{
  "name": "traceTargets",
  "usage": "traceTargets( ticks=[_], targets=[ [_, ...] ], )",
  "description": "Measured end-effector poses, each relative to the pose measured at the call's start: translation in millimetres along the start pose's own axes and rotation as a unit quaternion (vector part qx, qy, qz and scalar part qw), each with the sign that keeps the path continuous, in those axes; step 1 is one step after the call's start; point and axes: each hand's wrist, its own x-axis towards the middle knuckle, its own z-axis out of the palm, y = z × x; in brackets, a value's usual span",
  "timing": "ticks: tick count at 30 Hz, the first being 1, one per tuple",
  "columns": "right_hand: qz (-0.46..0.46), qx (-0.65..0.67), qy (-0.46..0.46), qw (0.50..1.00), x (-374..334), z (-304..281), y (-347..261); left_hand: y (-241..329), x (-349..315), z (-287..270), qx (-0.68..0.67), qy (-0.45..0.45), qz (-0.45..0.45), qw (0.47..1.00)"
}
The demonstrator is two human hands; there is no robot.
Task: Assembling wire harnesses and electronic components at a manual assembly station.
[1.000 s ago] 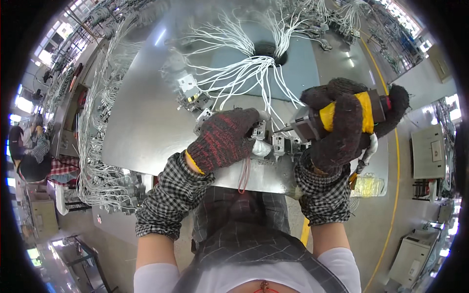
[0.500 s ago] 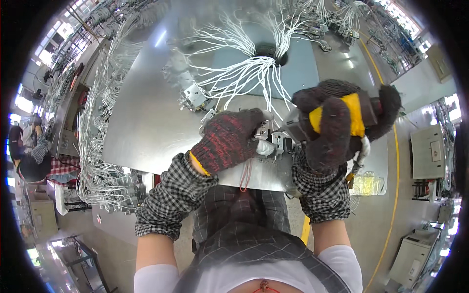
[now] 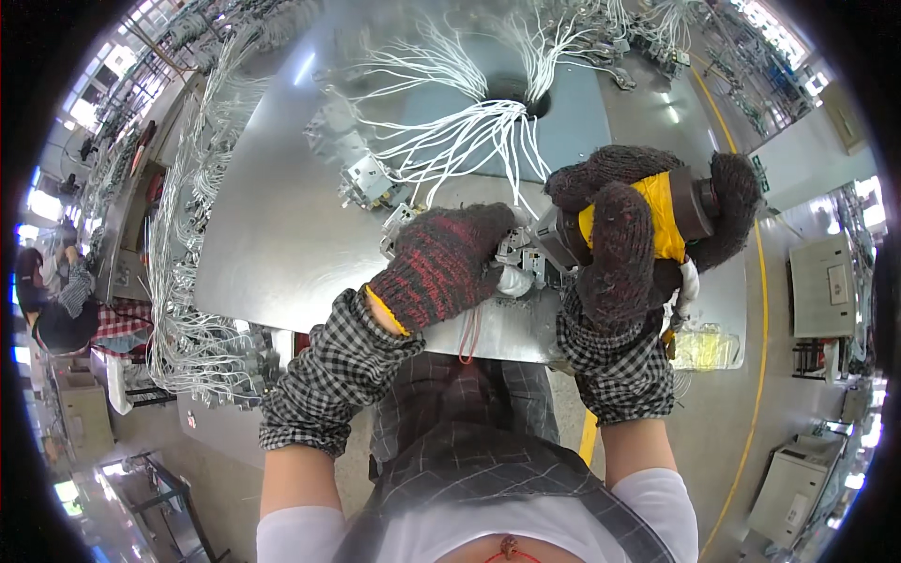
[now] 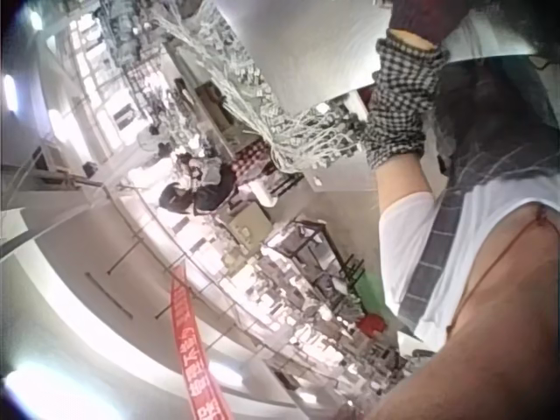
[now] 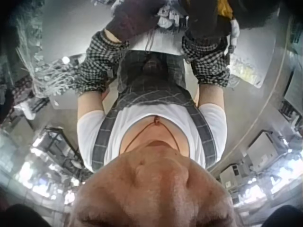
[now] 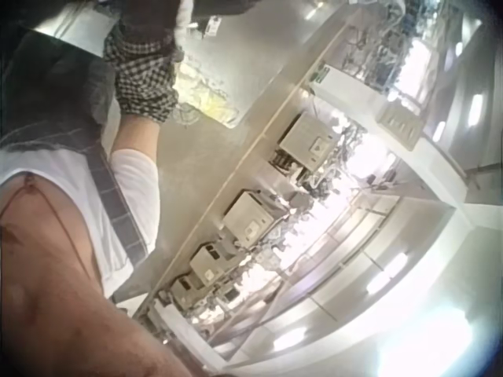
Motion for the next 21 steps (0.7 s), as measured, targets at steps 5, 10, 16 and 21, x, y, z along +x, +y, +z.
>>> traceTargets(
  ticks=[5,10,16,21],
  targets=[
    [-0.018,-0.171,-0.088,0.981,3.8,-33.2,-6.5,-7.4,-12.4,-36.8,0.096,0.346,0.071,0.931],
    [-0.008,-0.144,-0.059,0.988,0.9,-17.2,-0.5,-80.6,-20.9,-53.7,0.126,0.288,0.000,0.949],
    [0.358,0.385,0.094,0.846,11.6,-34.7,-9.6,-30.1,-14.2,-43.8,-0.429,0.225,-0.033,0.874],
    [0.155,-0.017,0.068,0.985,6.6,-16.2,-11.2,-49.0,-22.6,-22.6,-0.191,0.166,0.066,0.965]
  ],
)
